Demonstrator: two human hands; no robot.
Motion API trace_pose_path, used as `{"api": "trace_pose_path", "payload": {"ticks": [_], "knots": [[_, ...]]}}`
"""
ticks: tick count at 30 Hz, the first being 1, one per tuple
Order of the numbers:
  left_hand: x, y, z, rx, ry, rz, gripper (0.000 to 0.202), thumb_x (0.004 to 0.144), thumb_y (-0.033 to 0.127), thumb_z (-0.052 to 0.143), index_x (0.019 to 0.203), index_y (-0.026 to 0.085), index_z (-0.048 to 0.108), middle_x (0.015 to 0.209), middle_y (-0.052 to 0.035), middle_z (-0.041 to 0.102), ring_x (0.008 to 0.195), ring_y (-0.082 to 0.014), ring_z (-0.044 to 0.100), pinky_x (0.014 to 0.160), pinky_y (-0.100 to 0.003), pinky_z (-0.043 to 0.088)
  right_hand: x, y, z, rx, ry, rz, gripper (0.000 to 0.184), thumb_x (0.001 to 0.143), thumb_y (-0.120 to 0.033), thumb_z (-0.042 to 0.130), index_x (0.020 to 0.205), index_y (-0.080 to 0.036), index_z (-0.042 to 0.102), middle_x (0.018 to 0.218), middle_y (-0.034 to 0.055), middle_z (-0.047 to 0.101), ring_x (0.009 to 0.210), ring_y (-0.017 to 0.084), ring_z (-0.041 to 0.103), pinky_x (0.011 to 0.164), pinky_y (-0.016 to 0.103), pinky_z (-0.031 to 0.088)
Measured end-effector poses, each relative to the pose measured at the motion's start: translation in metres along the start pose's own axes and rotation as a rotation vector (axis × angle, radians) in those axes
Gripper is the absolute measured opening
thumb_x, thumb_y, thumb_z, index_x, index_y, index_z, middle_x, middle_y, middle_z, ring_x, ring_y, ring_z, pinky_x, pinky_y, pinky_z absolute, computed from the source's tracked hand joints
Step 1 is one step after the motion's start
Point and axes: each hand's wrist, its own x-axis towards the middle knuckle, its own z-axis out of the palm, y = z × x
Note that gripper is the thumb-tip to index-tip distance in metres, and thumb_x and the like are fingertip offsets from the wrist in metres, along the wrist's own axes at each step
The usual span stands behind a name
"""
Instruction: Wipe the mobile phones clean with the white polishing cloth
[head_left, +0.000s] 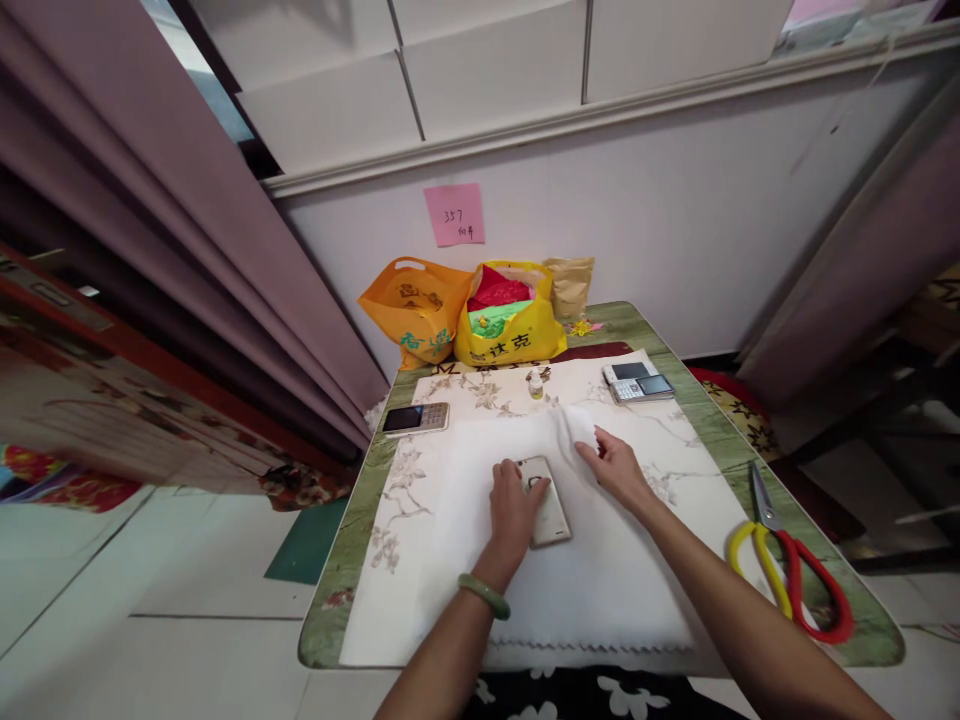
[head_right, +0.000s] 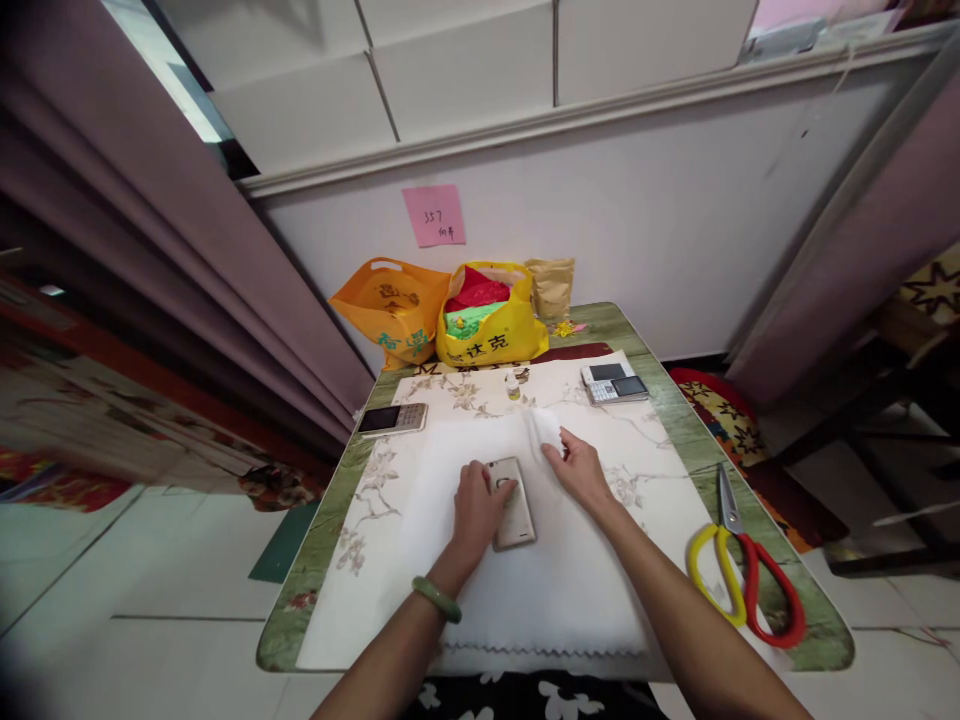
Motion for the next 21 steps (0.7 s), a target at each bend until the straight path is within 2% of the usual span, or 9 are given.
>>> {"api": "trace_pose_path", "payload": {"ticks": [2,4,7,9,12,15,17,19,21], "knots": [[-0.002,-0.006,-0.001,-0.059,-0.054,0.113,0.032,0.079,0.028,0.064,0.109,0.021,0.056,0.099,-0.0040,0.051,0.087,-0.0180,0.055,0.079,-0.030,0.043,-0.004,-0.003,0.005,-0.011,-0.017,-0.015,0.027,0.082,-0.045,0.052,0.077,-0.019,0.059,0.055,-0.0061,0.042,0.050,0.011,0.037,0.049,0.022,0.028],[-0.003,-0.011,-0.005,-0.123,-0.139,0.226,0.031,0.082,0.019,0.057,0.112,0.025,0.058,0.102,-0.0031,0.051,0.090,-0.0164,0.056,0.083,-0.029,0.044,-0.007,-0.001,0.010,-0.058,0.016,-0.044,0.028,0.083,-0.043,0.050,0.070,-0.019,0.057,0.054,-0.0057,0.039,0.049,0.010,0.035,0.049,0.022,0.027],[-0.003,-0.016,-0.009,-0.189,-0.176,0.301,0.023,0.080,0.011,0.055,0.098,0.024,0.063,0.099,-0.0020,0.053,0.090,-0.0154,0.056,0.083,-0.027,0.044,-0.011,0.007,0.014,-0.175,0.041,-0.176,0.028,0.085,-0.036,0.047,0.064,-0.019,0.054,0.057,-0.0038,0.042,0.052,0.011,0.039,0.052,0.022,0.030],[-0.002,-0.017,-0.009,-0.221,-0.155,0.320,0.017,0.078,0.009,0.055,0.088,0.021,0.062,0.093,-0.0014,0.055,0.086,-0.0151,0.056,0.079,-0.027,0.044,-0.017,0.011,0.013,-0.276,-0.035,-0.292,0.025,0.084,-0.029,0.045,0.065,-0.019,0.059,0.062,-0.0015,0.048,0.057,0.012,0.045,0.055,0.022,0.033],[0.001,-0.019,-0.009,-0.245,-0.156,0.389,0.016,0.077,0.005,0.054,0.078,0.020,0.059,0.086,-0.0006,0.057,0.083,-0.0150,0.055,0.077,-0.027,0.044,-0.034,0.012,0.003,-0.394,-0.239,-0.391,0.026,0.084,-0.022,0.046,0.092,-0.024,0.071,0.078,0.0009,0.059,0.066,0.012,0.054,0.062,0.022,0.038],[0.002,-0.021,-0.008,-0.226,-0.153,0.463,0.017,0.078,0.004,0.055,0.076,0.020,0.060,0.086,-0.0011,0.062,0.086,-0.0166,0.054,0.080,-0.029,0.044,-0.050,0.007,-0.009,-0.421,-0.441,-0.461,0.035,0.088,-0.033,0.052,0.120,-0.034,0.064,0.096,0.0008,0.063,0.074,0.012,0.059,0.068,0.022,0.042],[0.001,-0.022,-0.008,-0.187,-0.146,0.495,0.015,0.080,0.006,0.057,0.080,0.020,0.062,0.087,-0.0019,0.065,0.088,-0.0181,0.054,0.081,-0.031,0.044,-0.056,0.002,-0.012,-0.404,-0.480,-0.456,0.029,0.091,-0.041,0.050,0.113,-0.035,0.068,0.104,0.0011,0.062,0.073,0.011,0.059,0.071,0.022,0.043],[-0.002,-0.024,-0.007,-0.146,-0.133,0.497,0.015,0.083,0.008,0.057,0.086,0.020,0.064,0.087,-0.0024,0.067,0.088,-0.0192,0.054,0.081,-0.032,0.045,-0.057,-0.001,-0.008,-0.386,-0.455,-0.408,0.029,0.094,-0.043,0.047,0.100,-0.033,0.073,0.110,0.0011,0.061,0.070,0.009,0.058,0.072,0.023,0.043],[-0.004,-0.025,-0.005,-0.122,-0.119,0.471,0.016,0.084,0.009,0.056,0.088,0.021,0.066,0.084,-0.0024,0.067,0.088,-0.0193,0.054,0.081,-0.032,0.046,-0.055,-0.003,0.001,-0.388,-0.435,-0.363,0.023,0.091,-0.042,0.052,0.097,-0.032,0.072,0.109,0.0004,0.061,0.073,0.010,0.060,0.071,0.023,0.044]]}}
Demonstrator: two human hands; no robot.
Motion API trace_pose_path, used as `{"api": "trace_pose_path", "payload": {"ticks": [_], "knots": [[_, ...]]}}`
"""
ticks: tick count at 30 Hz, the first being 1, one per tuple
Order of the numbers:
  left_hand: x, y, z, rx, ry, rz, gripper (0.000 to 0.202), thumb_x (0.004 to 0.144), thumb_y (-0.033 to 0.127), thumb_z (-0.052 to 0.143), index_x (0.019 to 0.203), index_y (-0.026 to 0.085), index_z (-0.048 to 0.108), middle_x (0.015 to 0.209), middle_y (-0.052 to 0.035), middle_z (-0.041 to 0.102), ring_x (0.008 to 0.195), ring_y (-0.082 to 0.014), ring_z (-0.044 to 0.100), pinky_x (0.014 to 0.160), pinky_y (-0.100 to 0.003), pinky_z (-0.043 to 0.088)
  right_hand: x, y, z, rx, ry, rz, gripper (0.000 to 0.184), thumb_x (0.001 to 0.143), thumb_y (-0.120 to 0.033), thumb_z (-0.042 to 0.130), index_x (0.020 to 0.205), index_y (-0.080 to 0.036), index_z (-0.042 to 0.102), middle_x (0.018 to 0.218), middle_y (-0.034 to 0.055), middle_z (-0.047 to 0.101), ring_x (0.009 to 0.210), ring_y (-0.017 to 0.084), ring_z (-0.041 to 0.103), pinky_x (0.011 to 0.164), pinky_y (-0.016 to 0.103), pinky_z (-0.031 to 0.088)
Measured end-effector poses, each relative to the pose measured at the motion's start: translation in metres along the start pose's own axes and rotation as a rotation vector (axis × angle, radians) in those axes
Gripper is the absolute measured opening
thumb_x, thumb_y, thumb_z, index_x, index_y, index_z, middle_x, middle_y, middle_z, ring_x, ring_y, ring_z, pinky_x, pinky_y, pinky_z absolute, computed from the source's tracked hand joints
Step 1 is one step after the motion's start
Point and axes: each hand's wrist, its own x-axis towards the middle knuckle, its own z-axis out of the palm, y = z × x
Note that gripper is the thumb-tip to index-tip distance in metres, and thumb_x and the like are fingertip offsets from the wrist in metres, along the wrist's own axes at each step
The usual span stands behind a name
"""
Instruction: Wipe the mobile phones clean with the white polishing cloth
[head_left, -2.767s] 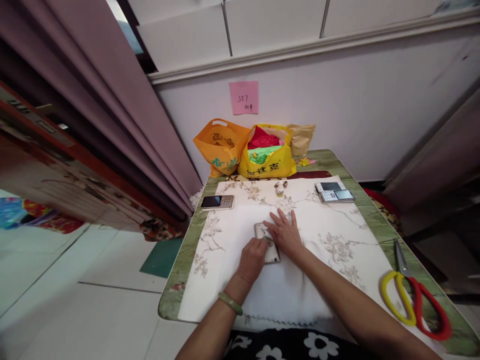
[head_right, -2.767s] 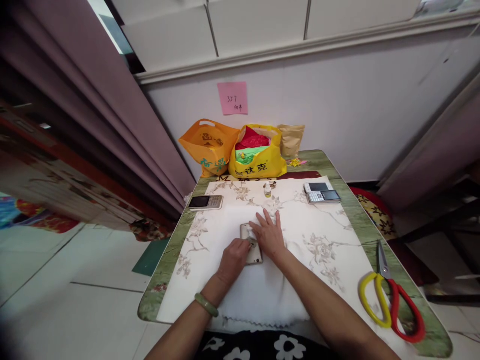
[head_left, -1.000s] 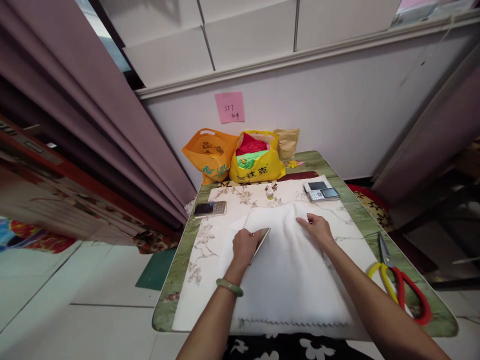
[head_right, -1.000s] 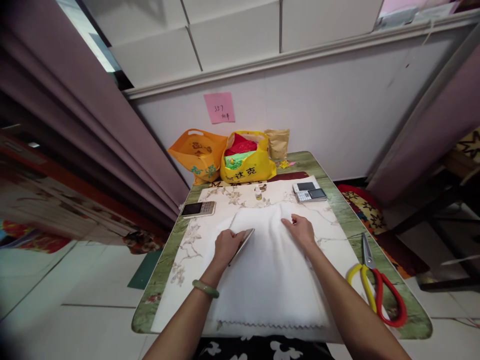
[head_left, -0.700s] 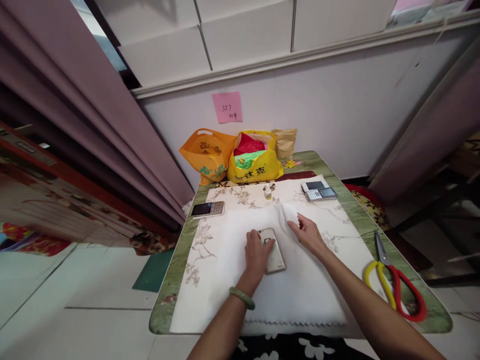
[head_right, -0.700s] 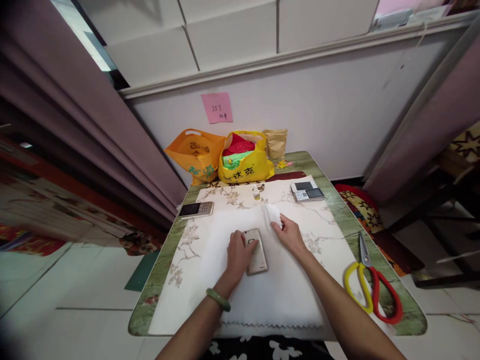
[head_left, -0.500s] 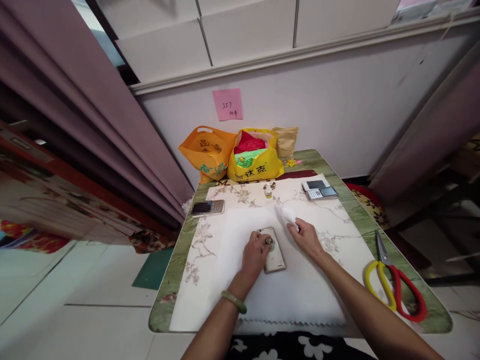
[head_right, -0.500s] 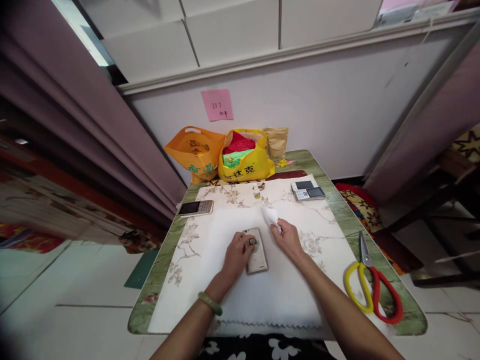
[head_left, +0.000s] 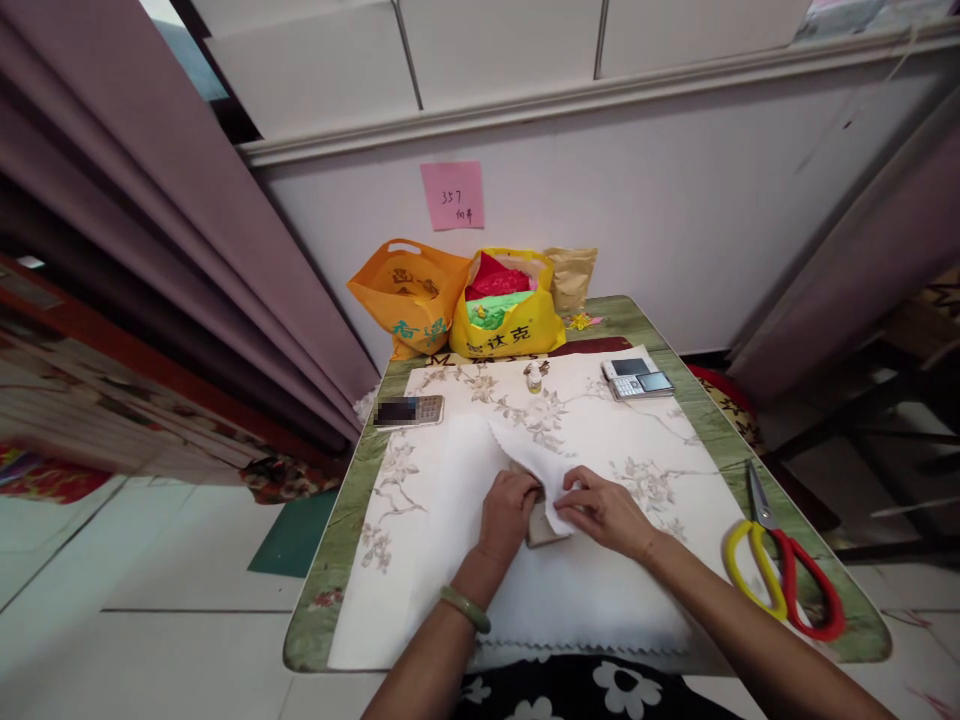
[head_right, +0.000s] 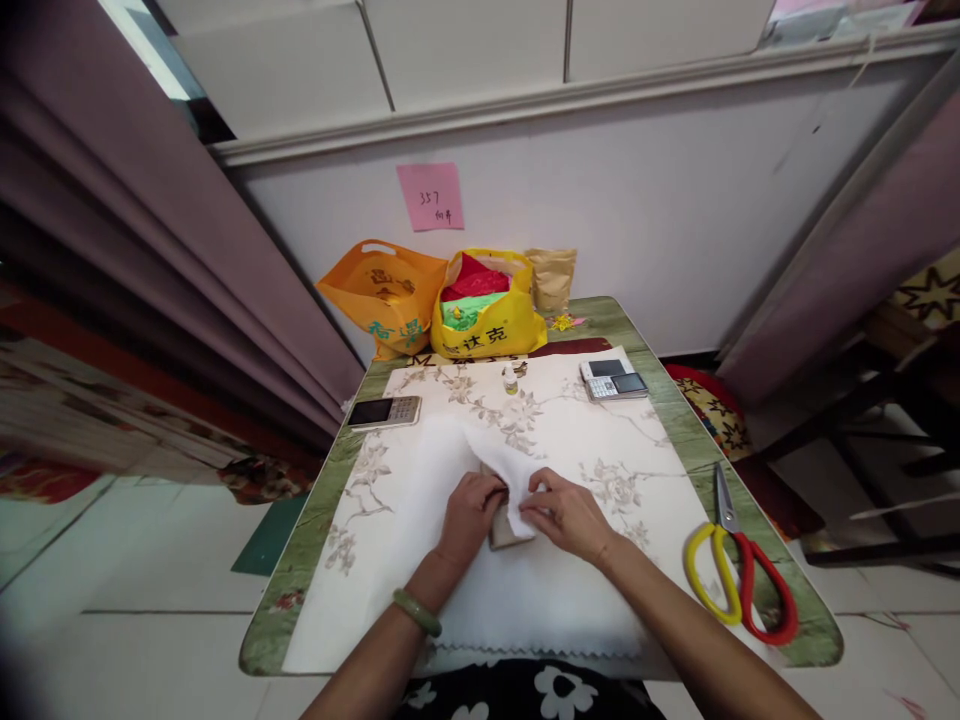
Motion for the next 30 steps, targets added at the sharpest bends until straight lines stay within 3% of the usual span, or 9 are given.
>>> {"api": "trace_pose_path", "payload": {"ticks": [3,8,11,17,20,22,26,30], "knots": [[-0.002,-0.001,0.002,0.010,0.007,-0.034,0.018,0.084,0.009,0.055,0.088,0.022,0.067,0.083,-0.0027,0.066,0.088,-0.0188,0.054,0.080,-0.031,0.048,0.019,-0.002,0.009,-0.008,0.017,0.115,0.021,0.083,-0.040,0.063,0.102,-0.033,0.068,0.101,-0.0013,0.064,0.077,0.013,0.062,0.068,0.025,0.043],[-0.003,-0.003,0.005,0.056,-0.005,-0.026,0.017,0.088,0.014,0.053,0.088,0.022,0.068,0.090,-0.0043,0.069,0.093,-0.0189,0.056,0.084,-0.032,0.050,0.060,0.007,0.010,-0.017,0.119,0.275,0.016,0.082,-0.032,0.063,0.097,-0.031,0.068,0.095,-0.0014,0.067,0.083,0.015,0.062,0.068,0.025,0.040],[-0.006,0.000,0.007,0.154,0.012,0.031,0.019,0.092,0.017,0.049,0.086,0.021,0.066,0.096,-0.0054,0.069,0.095,-0.0187,0.057,0.086,-0.033,0.049,0.068,0.012,0.008,-0.007,0.115,0.326,0.012,0.081,-0.033,0.065,0.092,-0.031,0.070,0.090,-0.0025,0.069,0.079,0.015,0.062,0.065,0.025,0.039],[-0.018,0.003,0.016,0.474,0.025,0.178,0.022,0.093,0.012,0.043,0.100,0.018,0.062,0.091,-0.0081,0.064,0.084,-0.0189,0.060,0.075,-0.031,0.052,0.059,0.009,0.013,-0.014,0.169,0.348,0.015,0.083,-0.042,0.064,0.088,-0.030,0.070,0.085,-0.0025,0.069,0.075,0.014,0.061,0.063,0.025,0.037],[-0.022,-0.001,0.020,0.540,0.042,0.300,0.028,0.092,0.007,0.039,0.110,0.012,0.060,0.095,-0.0122,0.065,0.090,-0.0215,0.062,0.078,-0.034,0.054,0.072,-0.001,0.017,-0.052,0.181,0.387,0.016,0.081,-0.042,0.066,0.084,-0.027,0.069,0.082,-0.0020,0.068,0.074,0.014,0.060,0.062,0.025,0.035],[-0.023,-0.004,0.022,0.576,0.074,0.346,0.031,0.092,0.006,0.037,0.111,0.011,0.060,0.100,-0.0151,0.065,0.096,-0.0231,0.063,0.079,-0.035,0.056,0.086,-0.012,0.022,-0.092,0.168,0.332,0.014,0.080,-0.039,0.068,0.084,-0.026,0.069,0.083,-0.0013,0.067,0.077,0.014,0.059,0.064,0.025,0.036],[-0.024,-0.008,0.024,0.596,0.073,0.359,0.030,0.092,0.007,0.036,0.103,0.012,0.063,0.094,-0.0148,0.066,0.088,-0.0224,0.065,0.075,-0.035,0.058,0.104,-0.027,0.030,-0.128,0.077,0.179,0.015,0.076,-0.039,0.072,0.080,-0.026,0.068,0.081,-0.0021,0.067,0.078,0.015,0.059,0.067,0.026,0.036],[-0.024,-0.008,0.021,0.530,0.046,0.340,0.030,0.093,0.008,0.036,0.110,0.012,0.060,0.096,-0.0149,0.066,0.095,-0.0235,0.065,0.078,-0.036,0.057,0.098,-0.016,0.023,-0.132,0.124,0.235,0.016,0.082,-0.042,0.066,0.080,-0.025,0.067,0.079,-0.0021,0.067,0.072,0.014,0.058,0.064,0.026,0.033]]}}
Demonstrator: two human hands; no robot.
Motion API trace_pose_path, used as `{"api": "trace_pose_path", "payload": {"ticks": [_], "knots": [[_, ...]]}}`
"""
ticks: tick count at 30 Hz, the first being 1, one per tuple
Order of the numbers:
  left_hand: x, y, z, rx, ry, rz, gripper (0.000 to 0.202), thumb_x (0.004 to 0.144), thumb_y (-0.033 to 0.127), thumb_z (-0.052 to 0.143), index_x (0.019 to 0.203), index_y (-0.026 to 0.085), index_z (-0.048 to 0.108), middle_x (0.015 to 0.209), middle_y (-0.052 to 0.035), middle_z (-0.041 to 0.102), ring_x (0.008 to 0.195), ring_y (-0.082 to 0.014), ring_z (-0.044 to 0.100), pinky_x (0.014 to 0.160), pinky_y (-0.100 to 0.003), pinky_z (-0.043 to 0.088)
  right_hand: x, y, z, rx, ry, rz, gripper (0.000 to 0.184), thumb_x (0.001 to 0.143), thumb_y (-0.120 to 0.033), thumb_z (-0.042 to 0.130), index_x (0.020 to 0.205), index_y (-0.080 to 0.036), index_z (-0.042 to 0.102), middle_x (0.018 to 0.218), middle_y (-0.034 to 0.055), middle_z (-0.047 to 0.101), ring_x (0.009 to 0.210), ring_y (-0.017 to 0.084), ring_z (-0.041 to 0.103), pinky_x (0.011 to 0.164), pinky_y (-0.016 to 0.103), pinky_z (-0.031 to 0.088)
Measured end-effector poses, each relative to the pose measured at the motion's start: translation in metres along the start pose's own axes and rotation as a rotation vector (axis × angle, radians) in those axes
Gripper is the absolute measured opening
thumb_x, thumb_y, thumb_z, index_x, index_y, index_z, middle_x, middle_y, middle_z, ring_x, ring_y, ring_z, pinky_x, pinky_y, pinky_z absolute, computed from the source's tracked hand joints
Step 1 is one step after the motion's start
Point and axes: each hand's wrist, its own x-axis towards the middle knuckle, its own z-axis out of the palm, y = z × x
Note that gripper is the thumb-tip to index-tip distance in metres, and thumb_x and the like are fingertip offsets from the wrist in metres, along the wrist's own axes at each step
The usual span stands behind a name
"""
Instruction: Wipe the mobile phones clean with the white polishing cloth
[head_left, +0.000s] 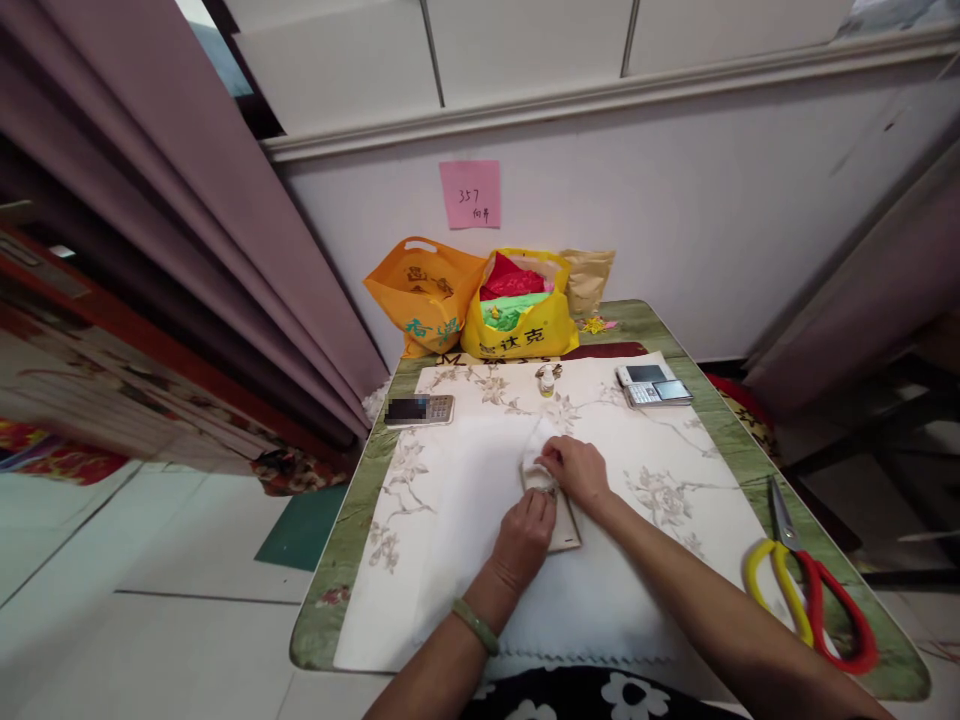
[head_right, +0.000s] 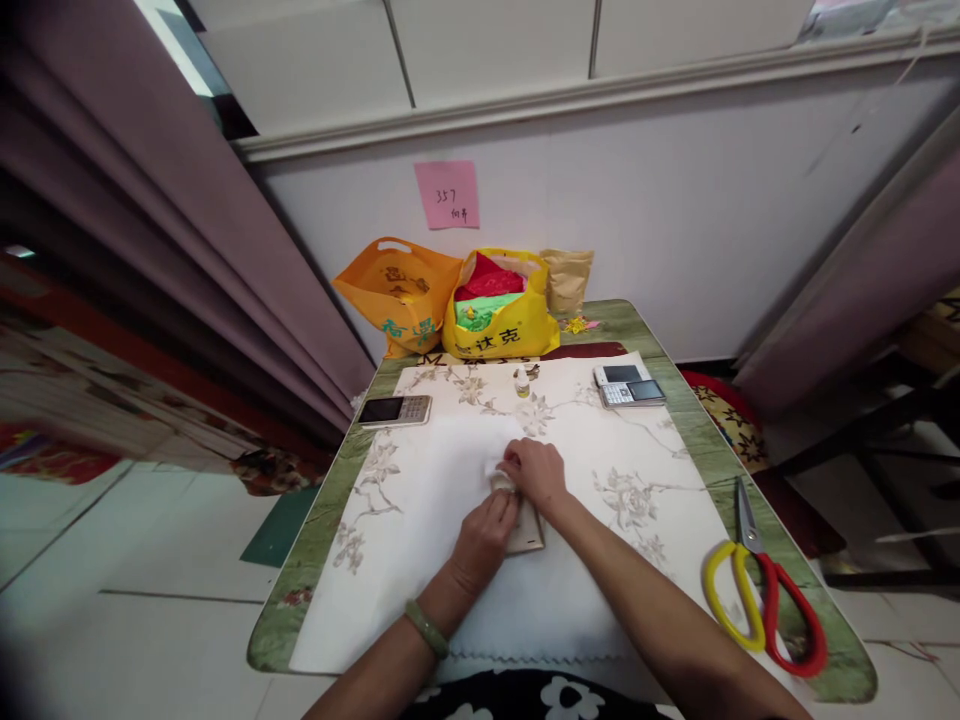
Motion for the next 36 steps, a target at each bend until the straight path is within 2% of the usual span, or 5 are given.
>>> {"api": "trace_pose_path", "payload": {"ticks": [4,12,25,31,36], "knots": [[0.000,0.000,-0.001,-0.006,-0.008,0.003,0.030,0.093,0.008,0.037,0.112,0.014,0.059,0.094,-0.0119,0.066,0.093,-0.0218,0.065,0.077,-0.035,0.057,-0.008,0.012,-0.006,-0.025,0.085,0.141,0.019,0.085,-0.041,0.062,0.078,-0.024,0.065,0.074,-0.0022,0.066,0.067,0.014,0.056,0.062,0.027,0.031],[0.003,0.001,0.000,0.069,0.052,0.003,0.025,0.092,0.008,0.039,0.093,0.014,0.063,0.084,-0.0106,0.063,0.085,-0.0210,0.063,0.072,-0.031,0.055,0.009,-0.024,0.013,-0.020,-0.006,0.028,0.017,0.077,-0.041,0.071,0.074,-0.024,0.067,0.075,-0.0025,0.069,0.072,0.015,0.060,0.065,0.027,0.031],[0.014,-0.013,-0.021,-0.225,-0.157,-0.162,0.022,0.093,0.018,0.044,0.090,0.021,0.066,0.085,-0.0048,0.066,0.085,-0.0190,0.058,0.076,-0.030,0.048,-0.048,0.041,-0.021,0.051,-0.009,-0.051,0.017,0.080,-0.043,0.069,0.077,-0.026,0.069,0.076,-0.0015,0.066,0.077,0.016,0.059,0.073,0.028,0.030],[0.045,-0.025,-0.036,-0.435,-0.313,-0.304,0.024,0.083,0.010,0.047,0.071,0.020,0.065,0.078,-0.0042,0.065,0.079,-0.0170,0.057,0.073,-0.026,0.042,-0.072,0.016,-0.021,0.025,-0.111,-0.226,0.016,0.074,-0.045,0.076,0.079,-0.030,0.071,0.086,-0.0004,0.068,0.088,0.019,0.056,0.083,0.034,0.026],[0.068,-0.040,-0.036,-0.474,-0.426,-0.309,0.020,0.069,0.007,0.051,0.057,0.019,0.063,0.059,-0.0004,0.061,0.061,-0.0140,0.052,0.061,-0.025,0.037,-0.072,-0.014,0.008,-0.043,0.024,-0.162,0.015,0.085,-0.042,0.065,0.085,-0.029,0.072,0.085,0.0028,0.067,0.086,0.019,0.055,0.080,0.036,0.026]]}}
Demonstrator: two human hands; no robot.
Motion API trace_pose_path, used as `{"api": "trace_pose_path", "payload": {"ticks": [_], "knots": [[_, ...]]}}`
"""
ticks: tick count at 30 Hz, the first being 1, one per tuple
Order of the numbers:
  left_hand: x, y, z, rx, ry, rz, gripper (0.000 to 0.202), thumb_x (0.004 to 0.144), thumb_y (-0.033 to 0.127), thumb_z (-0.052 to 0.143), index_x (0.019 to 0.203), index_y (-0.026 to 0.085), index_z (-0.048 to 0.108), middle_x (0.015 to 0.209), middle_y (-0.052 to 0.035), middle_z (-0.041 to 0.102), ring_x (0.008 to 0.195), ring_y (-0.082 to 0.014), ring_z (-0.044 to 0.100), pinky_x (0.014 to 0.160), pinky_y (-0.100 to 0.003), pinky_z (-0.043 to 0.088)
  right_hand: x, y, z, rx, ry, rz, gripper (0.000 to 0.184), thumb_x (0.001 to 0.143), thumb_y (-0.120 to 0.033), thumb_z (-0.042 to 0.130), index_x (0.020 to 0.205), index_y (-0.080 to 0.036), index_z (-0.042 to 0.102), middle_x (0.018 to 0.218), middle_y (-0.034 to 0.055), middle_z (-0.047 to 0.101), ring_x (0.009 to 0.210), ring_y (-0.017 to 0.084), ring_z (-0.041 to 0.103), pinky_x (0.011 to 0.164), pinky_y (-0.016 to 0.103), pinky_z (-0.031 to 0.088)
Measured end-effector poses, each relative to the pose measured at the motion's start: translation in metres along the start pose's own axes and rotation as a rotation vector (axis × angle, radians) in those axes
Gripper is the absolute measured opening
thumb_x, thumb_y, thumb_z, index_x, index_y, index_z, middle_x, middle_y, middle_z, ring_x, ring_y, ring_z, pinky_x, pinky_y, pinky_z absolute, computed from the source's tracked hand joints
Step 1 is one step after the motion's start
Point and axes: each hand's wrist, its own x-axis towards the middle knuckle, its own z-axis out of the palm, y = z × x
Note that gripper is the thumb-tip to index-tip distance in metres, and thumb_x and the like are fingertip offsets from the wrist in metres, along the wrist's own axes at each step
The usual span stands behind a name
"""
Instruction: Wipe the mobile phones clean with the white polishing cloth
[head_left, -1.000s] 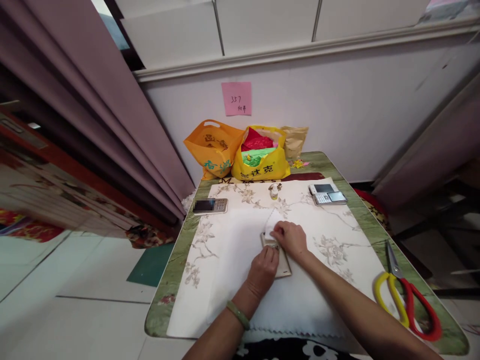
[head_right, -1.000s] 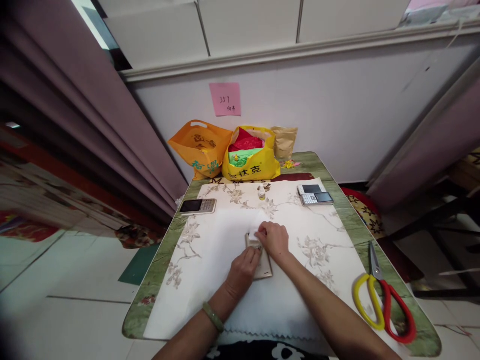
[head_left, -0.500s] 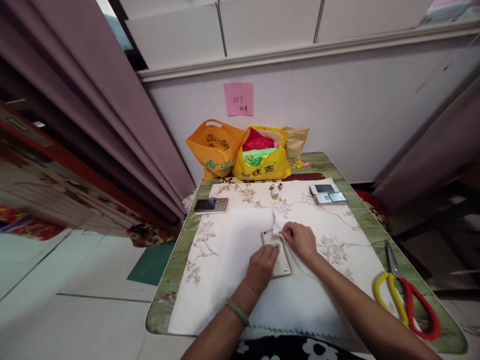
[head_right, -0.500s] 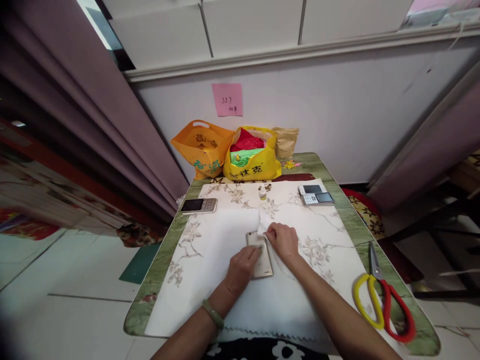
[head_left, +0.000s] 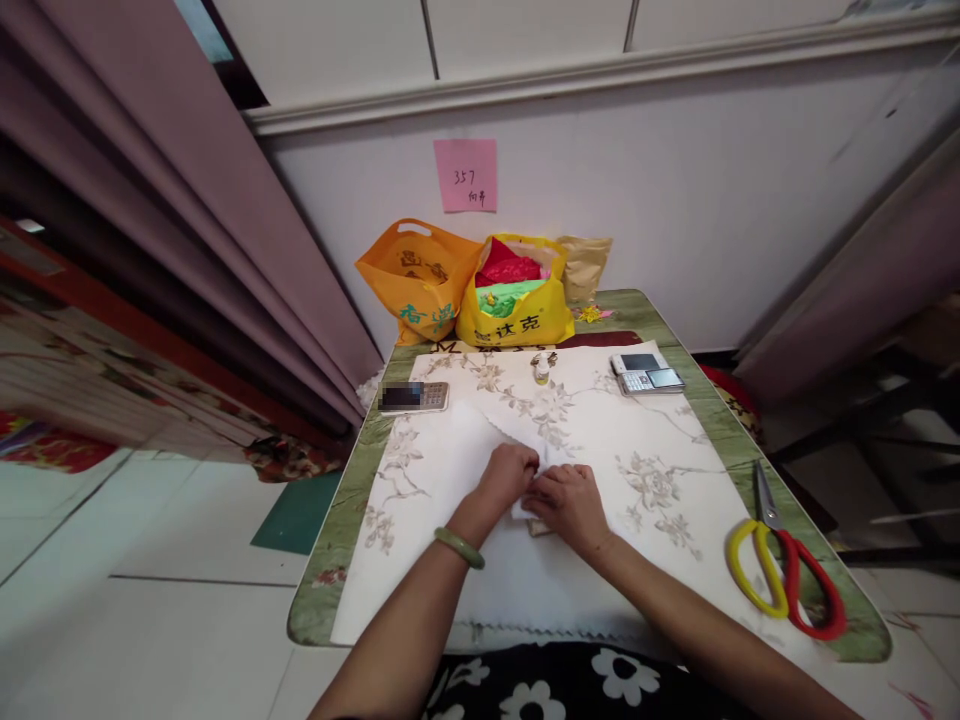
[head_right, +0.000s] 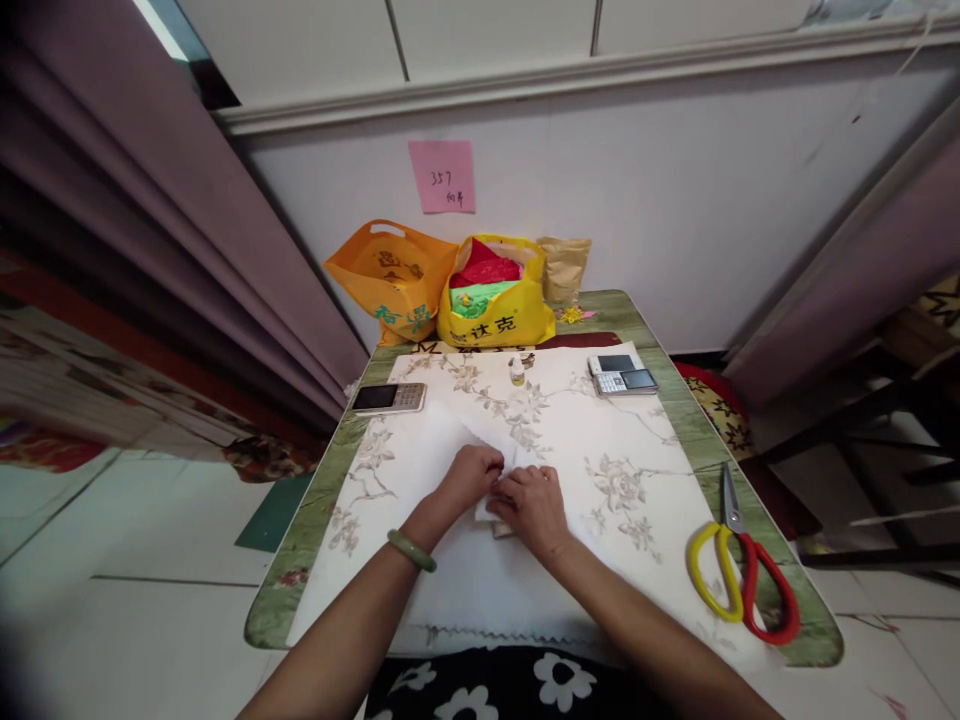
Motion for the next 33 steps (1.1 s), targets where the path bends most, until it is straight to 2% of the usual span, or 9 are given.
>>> {"api": "trace_pose_path", "payload": {"ticks": [2,5,11,14,17,21,24,27,33], "knots": [[0.005,-0.002,-0.003,-0.004,-0.027,-0.003,0.019,0.067,0.007,0.052,0.056,0.018,0.063,0.057,0.0002,0.061,0.059,-0.0136,0.052,0.060,-0.024,0.036,-0.006,-0.002,0.005,-0.041,0.063,-0.011,0.018,0.092,-0.038,0.057,0.091,-0.029,0.072,0.087,0.0043,0.067,0.086,0.019,0.054,0.081,0.036,0.027],[0.006,-0.002,-0.005,-0.007,-0.045,-0.011,0.019,0.066,0.006,0.053,0.058,0.018,0.065,0.061,-0.0002,0.065,0.061,-0.0137,0.055,0.061,-0.023,0.038,-0.027,0.007,-0.001,-0.070,0.110,-0.158,0.021,0.096,-0.030,0.050,0.100,-0.030,0.070,0.089,0.0035,0.067,0.086,0.018,0.053,0.086,0.037,0.028],[0.006,-0.003,-0.001,-0.022,-0.052,-0.001,0.018,0.070,0.009,0.056,0.072,0.018,0.071,0.074,-0.0016,0.072,0.068,-0.0139,0.061,0.066,-0.022,0.042,-0.053,0.021,-0.012,-0.116,0.255,-0.282,0.016,0.094,-0.024,0.053,0.100,-0.027,0.069,0.106,0.0031,0.068,0.098,0.020,0.054,0.093,0.041,0.030],[0.007,-0.005,0.001,0.002,-0.028,0.000,0.018,0.068,0.006,0.054,0.063,0.016,0.068,0.067,-0.0034,0.070,0.065,-0.0152,0.060,0.064,-0.024,0.041,-0.046,0.008,0.003,-0.118,0.208,-0.364,0.023,0.095,-0.017,0.048,0.107,-0.022,0.067,0.110,0.0046,0.067,0.099,0.019,0.055,0.095,0.039,0.034],[0.006,-0.006,0.003,0.029,-0.001,0.001,0.018,0.066,0.005,0.053,0.057,0.015,0.064,0.062,-0.0051,0.067,0.062,-0.0164,0.058,0.062,-0.026,0.039,-0.039,-0.001,0.011,-0.091,0.088,-0.450,0.030,0.095,-0.022,0.049,0.122,-0.024,0.061,0.126,0.0035,0.062,0.107,0.020,0.054,0.094,0.037,0.039],[0.005,-0.005,0.002,0.018,-0.006,0.016,0.017,0.067,0.005,0.054,0.058,0.015,0.065,0.063,-0.0044,0.068,0.062,-0.0155,0.059,0.061,-0.025,0.040,-0.050,0.016,-0.009,-0.144,-0.050,-0.475,0.041,0.097,-0.030,0.046,0.138,-0.031,0.047,0.140,-0.0020,0.052,0.121,0.020,0.049,0.102,0.041,0.034],[0.004,-0.004,0.001,-0.011,-0.014,0.033,0.018,0.070,0.007,0.056,0.069,0.017,0.071,0.073,-0.0031,0.072,0.069,-0.0146,0.062,0.067,-0.023,0.043,-0.066,0.031,-0.025,-0.207,-0.029,-0.398,0.043,0.097,-0.027,0.045,0.139,-0.035,0.045,0.139,-0.0031,0.053,0.127,0.021,0.046,0.107,0.045,0.028],[0.004,-0.003,0.001,-0.032,-0.023,0.044,0.022,0.072,0.008,0.056,0.080,0.020,0.074,0.081,-0.0007,0.074,0.075,-0.0136,0.064,0.073,-0.022,0.045,-0.072,0.024,-0.023,-0.244,0.076,-0.285,0.042,0.095,-0.027,0.048,0.137,-0.031,0.049,0.137,-0.0005,0.055,0.133,0.026,0.040,0.112,0.050,0.019],[0.007,-0.004,0.002,0.018,0.002,0.017,0.019,0.068,0.004,0.054,0.061,0.015,0.068,0.065,-0.0042,0.069,0.063,-0.0162,0.060,0.064,-0.026,0.043,-0.056,-0.001,0.004,-0.206,-0.054,-0.412,0.052,0.096,-0.036,0.046,0.146,-0.025,0.036,0.147,0.0016,0.043,0.135,0.021,0.038,0.115,0.045,0.017]]}}
